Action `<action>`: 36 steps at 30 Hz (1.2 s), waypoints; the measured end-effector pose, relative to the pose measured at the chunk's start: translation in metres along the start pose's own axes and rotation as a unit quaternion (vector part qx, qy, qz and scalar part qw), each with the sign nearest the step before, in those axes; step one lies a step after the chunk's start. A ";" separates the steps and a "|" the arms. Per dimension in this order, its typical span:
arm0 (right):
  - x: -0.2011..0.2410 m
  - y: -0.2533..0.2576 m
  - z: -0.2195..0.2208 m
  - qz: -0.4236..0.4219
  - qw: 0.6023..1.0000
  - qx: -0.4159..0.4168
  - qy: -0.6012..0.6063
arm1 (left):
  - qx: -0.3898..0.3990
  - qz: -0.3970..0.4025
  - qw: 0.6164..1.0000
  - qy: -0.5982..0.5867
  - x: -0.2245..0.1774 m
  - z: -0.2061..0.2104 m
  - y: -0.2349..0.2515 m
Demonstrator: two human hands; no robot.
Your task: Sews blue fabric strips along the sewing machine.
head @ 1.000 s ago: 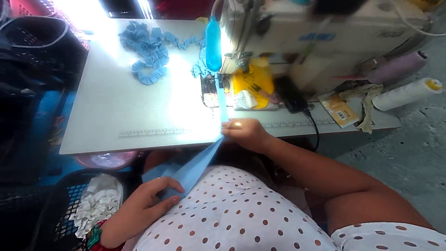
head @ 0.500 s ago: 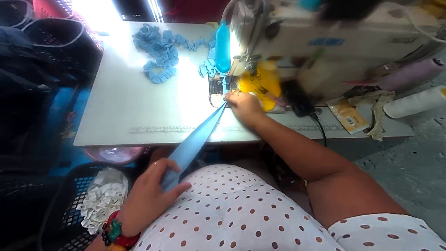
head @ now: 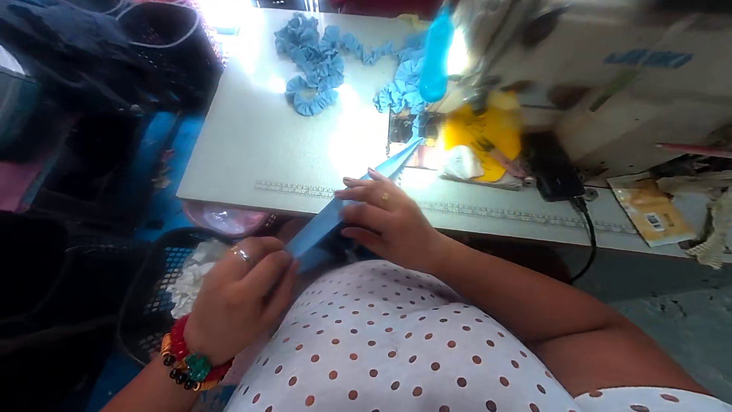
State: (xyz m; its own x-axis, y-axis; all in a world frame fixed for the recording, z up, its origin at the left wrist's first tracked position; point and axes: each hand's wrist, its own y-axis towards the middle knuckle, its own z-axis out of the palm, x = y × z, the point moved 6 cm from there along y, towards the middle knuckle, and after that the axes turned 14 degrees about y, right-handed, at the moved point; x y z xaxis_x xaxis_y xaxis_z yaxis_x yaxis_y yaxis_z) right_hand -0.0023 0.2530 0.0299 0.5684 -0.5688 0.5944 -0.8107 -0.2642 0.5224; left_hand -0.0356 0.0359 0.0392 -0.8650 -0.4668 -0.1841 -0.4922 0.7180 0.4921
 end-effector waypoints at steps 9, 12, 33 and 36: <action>0.021 0.023 -0.003 -0.044 0.999 -0.017 0.024 | -0.083 0.001 0.996 -0.010 -0.008 -0.014 0.008; 0.024 0.022 -0.006 -0.042 0.999 -0.030 0.003 | -0.085 0.007 0.996 -0.013 -0.008 -0.016 0.010; -0.018 -0.104 -0.041 0.001 0.987 0.055 -0.153 | 0.287 -0.026 0.887 -0.360 -0.012 0.069 0.003; -0.039 -0.098 -0.051 -0.012 0.984 0.044 -0.172 | 0.291 -0.034 0.891 -0.347 -0.009 0.073 0.001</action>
State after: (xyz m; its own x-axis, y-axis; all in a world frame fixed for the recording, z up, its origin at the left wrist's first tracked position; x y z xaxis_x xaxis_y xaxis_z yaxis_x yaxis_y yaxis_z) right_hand 0.0616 0.3410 -0.0134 0.5193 -0.7872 0.3326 -0.8149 -0.3390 0.4700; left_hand -0.0355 0.0782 -0.0207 -0.5844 -0.2323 -0.7775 -0.3379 0.9408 -0.0271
